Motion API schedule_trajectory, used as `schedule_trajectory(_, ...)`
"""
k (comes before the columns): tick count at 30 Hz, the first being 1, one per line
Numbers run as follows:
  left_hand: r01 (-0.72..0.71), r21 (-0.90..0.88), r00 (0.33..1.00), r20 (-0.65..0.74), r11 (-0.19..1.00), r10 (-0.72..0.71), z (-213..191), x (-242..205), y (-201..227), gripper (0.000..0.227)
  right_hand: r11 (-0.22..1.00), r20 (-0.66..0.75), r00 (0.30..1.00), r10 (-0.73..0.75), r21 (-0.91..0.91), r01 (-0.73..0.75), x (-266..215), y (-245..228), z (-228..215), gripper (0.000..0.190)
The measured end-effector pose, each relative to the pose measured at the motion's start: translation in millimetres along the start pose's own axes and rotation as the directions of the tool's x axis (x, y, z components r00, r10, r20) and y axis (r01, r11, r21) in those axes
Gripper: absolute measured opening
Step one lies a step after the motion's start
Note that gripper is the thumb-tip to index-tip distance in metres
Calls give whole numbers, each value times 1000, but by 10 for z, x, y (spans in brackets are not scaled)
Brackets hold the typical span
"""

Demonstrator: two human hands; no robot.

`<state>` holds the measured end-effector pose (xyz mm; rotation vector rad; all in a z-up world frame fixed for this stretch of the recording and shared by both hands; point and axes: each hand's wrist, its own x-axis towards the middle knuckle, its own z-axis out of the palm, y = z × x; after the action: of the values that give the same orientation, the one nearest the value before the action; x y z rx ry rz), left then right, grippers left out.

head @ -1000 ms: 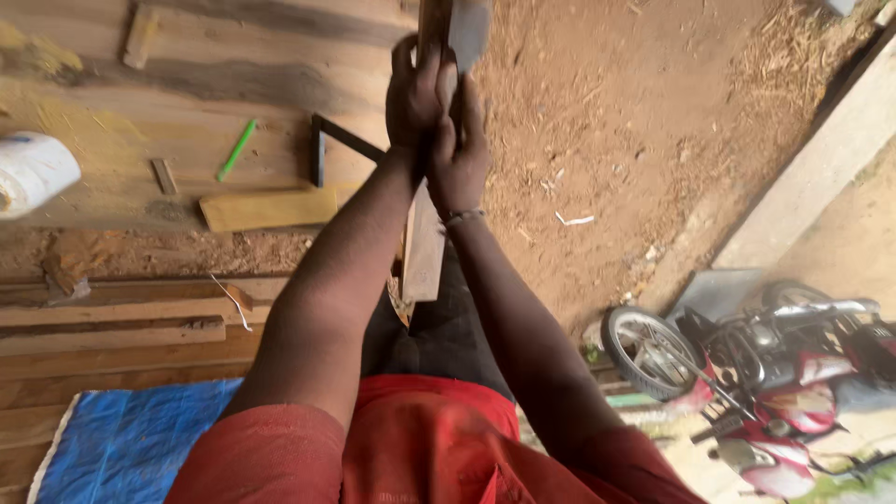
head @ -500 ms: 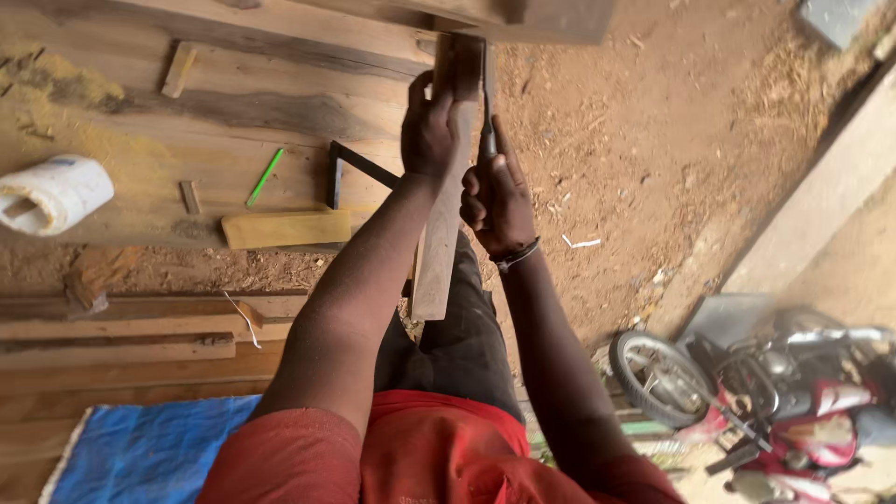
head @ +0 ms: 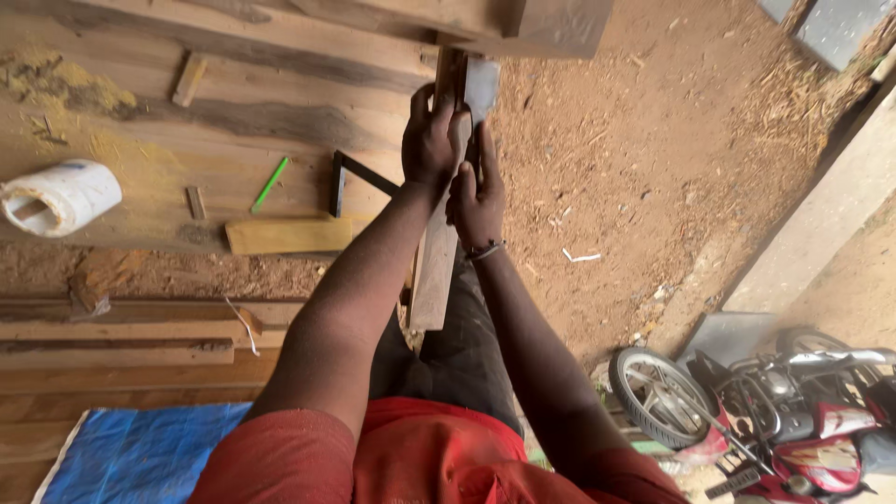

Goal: The person marks a wooden plank using a square tool and pencil, then uses a scraper to clean a joint on a wooden frame and fits a wooden piece into it.

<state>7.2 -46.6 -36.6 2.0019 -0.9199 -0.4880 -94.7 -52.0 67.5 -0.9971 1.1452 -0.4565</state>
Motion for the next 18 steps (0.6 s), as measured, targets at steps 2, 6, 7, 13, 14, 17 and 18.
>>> schedule_trajectory(2,-1,27,1000,-17,1000,2,76,38,-38,52,826,173,974,144,521,-215,-19,-100,-48,68)
schedule_trajectory(6,-77,47,995,-56,996,79,271,-14,-227,59,832,184,975,-127,554,3,-437,-300,-414,75)
schedule_trajectory(7,-42,49,999,-29,998,44,362,40,-256,60,866,155,974,-168,495,71,-526,-373,-577,74)
schedule_trajectory(13,-73,96,996,-37,993,77,356,39,-289,65,982,84,980,-180,-41,184,-695,-426,-1162,63)
schedule_trajectory(14,-93,100,993,-57,991,99,330,27,-267,66,966,104,977,-187,-162,202,-633,-349,-1114,64)
schedule_trajectory(17,-55,50,998,-31,997,57,236,-60,-231,61,947,214,954,-210,-196,253,-339,-96,-797,66)
schedule_trajectory(18,-57,43,997,-49,997,59,231,-58,-209,58,941,205,956,-209,-225,253,-169,-27,-648,65)
